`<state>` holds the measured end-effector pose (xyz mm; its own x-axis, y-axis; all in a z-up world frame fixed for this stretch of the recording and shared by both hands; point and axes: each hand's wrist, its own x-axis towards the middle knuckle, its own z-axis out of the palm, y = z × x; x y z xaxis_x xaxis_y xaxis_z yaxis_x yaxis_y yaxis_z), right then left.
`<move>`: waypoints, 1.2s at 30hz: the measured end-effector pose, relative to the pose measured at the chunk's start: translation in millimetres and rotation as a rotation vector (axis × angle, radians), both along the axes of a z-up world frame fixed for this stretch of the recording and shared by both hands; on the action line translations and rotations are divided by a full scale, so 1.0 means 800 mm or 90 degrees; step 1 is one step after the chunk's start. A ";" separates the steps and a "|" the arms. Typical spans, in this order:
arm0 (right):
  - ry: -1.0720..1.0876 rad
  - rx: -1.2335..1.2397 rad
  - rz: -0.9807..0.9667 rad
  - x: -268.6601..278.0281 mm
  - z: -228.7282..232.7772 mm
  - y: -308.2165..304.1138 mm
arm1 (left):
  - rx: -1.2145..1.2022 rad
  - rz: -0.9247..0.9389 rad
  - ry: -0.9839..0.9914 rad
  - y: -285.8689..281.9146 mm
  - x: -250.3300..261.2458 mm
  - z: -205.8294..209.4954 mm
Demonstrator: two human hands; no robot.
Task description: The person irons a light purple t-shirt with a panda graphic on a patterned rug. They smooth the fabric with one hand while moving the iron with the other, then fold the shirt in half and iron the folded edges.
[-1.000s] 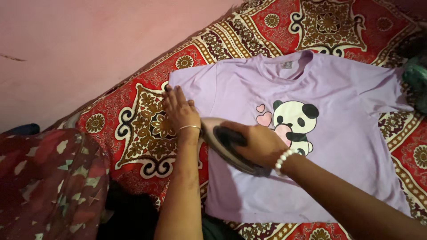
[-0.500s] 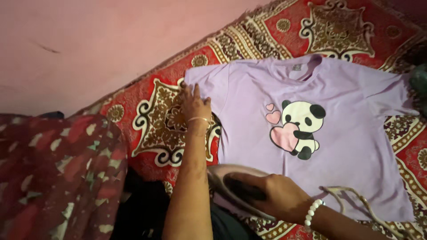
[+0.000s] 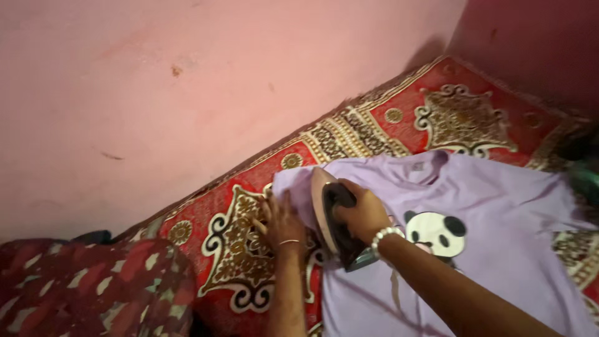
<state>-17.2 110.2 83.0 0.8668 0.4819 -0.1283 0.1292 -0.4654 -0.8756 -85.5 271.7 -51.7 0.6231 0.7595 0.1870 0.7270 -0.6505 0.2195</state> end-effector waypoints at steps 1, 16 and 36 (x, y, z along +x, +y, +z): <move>-0.086 -0.033 0.026 0.002 -0.015 0.014 | -0.014 0.003 -0.015 -0.002 -0.005 -0.001; -0.250 -0.086 0.379 0.028 -0.021 0.043 | -0.072 0.051 -0.420 0.027 0.011 -0.046; -0.209 -0.177 0.093 -0.027 -0.017 0.006 | 0.078 -0.021 -0.062 0.023 0.001 -0.049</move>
